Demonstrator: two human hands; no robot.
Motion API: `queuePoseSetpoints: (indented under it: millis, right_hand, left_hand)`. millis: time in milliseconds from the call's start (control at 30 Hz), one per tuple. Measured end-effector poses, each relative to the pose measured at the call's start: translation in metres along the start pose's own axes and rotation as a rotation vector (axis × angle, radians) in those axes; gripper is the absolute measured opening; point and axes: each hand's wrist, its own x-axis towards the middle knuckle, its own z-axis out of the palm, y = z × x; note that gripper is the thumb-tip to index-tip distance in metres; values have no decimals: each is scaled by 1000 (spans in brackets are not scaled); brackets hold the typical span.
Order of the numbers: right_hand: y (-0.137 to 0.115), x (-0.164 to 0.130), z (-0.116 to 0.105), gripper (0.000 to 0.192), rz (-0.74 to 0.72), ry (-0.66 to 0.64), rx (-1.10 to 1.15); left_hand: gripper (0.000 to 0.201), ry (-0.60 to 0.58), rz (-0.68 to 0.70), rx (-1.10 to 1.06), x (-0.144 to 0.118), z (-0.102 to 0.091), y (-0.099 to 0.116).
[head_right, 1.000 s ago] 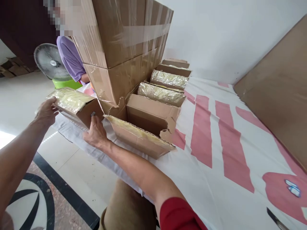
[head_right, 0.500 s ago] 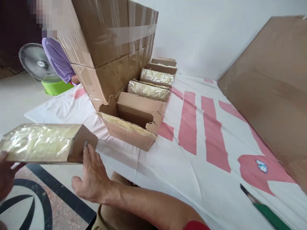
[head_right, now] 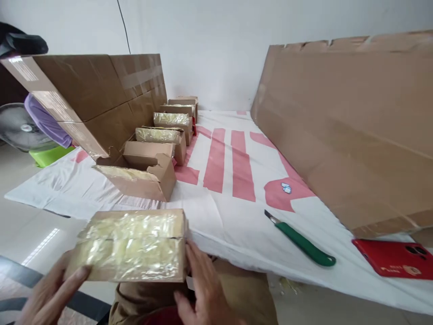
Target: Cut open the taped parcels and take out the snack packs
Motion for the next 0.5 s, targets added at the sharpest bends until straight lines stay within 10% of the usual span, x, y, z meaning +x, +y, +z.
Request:
queuePoseSetpoints:
  millis: [300,500]
  right_hand:
    - [80,-49,-50,56,250,475,-326]
    - [108,-55,-60,51,333,516,-277]
  left_hand:
    - [52,-345,218,-157,50,159,107]
    - [57,-364,224,-242,65,186,100]
